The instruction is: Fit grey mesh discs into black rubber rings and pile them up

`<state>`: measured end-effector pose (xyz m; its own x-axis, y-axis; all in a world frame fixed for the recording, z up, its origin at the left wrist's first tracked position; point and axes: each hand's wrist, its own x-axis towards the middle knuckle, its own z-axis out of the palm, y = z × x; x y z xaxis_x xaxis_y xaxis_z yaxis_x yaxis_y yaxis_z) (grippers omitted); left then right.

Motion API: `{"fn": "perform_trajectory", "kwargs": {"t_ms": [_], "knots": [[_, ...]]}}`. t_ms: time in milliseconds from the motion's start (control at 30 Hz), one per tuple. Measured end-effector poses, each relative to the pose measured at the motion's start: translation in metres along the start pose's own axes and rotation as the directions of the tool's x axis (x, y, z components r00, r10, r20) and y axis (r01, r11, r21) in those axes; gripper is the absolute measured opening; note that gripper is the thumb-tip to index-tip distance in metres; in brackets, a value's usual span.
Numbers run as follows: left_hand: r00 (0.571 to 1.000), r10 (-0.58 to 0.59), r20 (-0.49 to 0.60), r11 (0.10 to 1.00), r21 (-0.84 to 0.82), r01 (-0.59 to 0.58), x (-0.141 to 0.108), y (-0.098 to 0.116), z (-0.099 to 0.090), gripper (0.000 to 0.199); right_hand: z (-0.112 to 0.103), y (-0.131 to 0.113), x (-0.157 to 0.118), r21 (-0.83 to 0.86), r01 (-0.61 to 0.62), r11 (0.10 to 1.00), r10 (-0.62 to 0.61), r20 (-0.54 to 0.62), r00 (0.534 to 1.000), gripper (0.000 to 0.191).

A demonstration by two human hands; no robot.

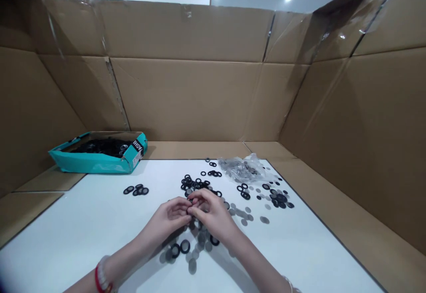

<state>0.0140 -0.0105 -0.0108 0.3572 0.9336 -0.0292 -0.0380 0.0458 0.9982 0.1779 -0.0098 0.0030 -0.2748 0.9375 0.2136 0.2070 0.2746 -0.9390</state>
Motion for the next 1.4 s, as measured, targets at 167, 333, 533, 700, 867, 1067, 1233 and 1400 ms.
{"fn": "perform_trajectory", "kwargs": {"t_ms": [167, 333, 533, 700, 867, 1067, 1233, 1400], "knots": [[0.996, -0.083, -0.038, 0.988, -0.131, 0.077, 0.000, 0.006, 0.001, 0.032, -0.001, 0.003, 0.000, 0.010, -0.020, 1.000, 0.020, -0.005, 1.000, 0.015], [0.991, -0.104, -0.086, 0.983, -0.160, 0.090, 0.000, 0.012, 0.000, 0.033, -0.002, 0.003, 0.002, 0.133, -0.141, 0.981, 0.133, 0.073, 0.989, 0.029], [0.987, -0.149, -0.067, 0.976, -0.173, 0.135, 0.000, 0.005, -0.001, 0.034, 0.002, 0.004, -0.001, 0.078, -0.105, 0.991, 0.099, 0.077, 0.992, 0.035], [0.982, -0.182, -0.057, 0.970, -0.175, 0.169, 0.001, 0.003, -0.004, 0.033, 0.005, 0.008, -0.003, 0.009, -0.094, 0.996, 0.093, 0.050, 0.994, 0.033], [0.984, -0.169, -0.059, 0.962, -0.226, 0.151, 0.005, 0.006, -0.009, 0.037, 0.006, 0.008, -0.004, -0.070, -0.068, 0.995, 0.066, -0.026, 0.997, 0.035], [0.985, -0.166, -0.054, 0.963, -0.225, 0.150, 0.006, 0.005, -0.011, 0.039, 0.006, 0.007, -0.004, -0.163, -0.035, 0.986, 0.028, -0.044, 0.999, 0.039], [0.985, -0.170, -0.040, 0.962, -0.222, 0.157, 0.007, 0.004, -0.011, 0.038, 0.006, 0.007, -0.004, -0.173, -0.018, 0.985, 0.010, -0.042, 0.999, 0.036], [0.983, -0.179, -0.037, 0.962, -0.217, 0.167, 0.007, 0.005, -0.012, 0.039, 0.007, 0.004, -0.005, -0.162, 0.005, 0.987, -0.009, -0.025, 1.000, 0.033]]}}
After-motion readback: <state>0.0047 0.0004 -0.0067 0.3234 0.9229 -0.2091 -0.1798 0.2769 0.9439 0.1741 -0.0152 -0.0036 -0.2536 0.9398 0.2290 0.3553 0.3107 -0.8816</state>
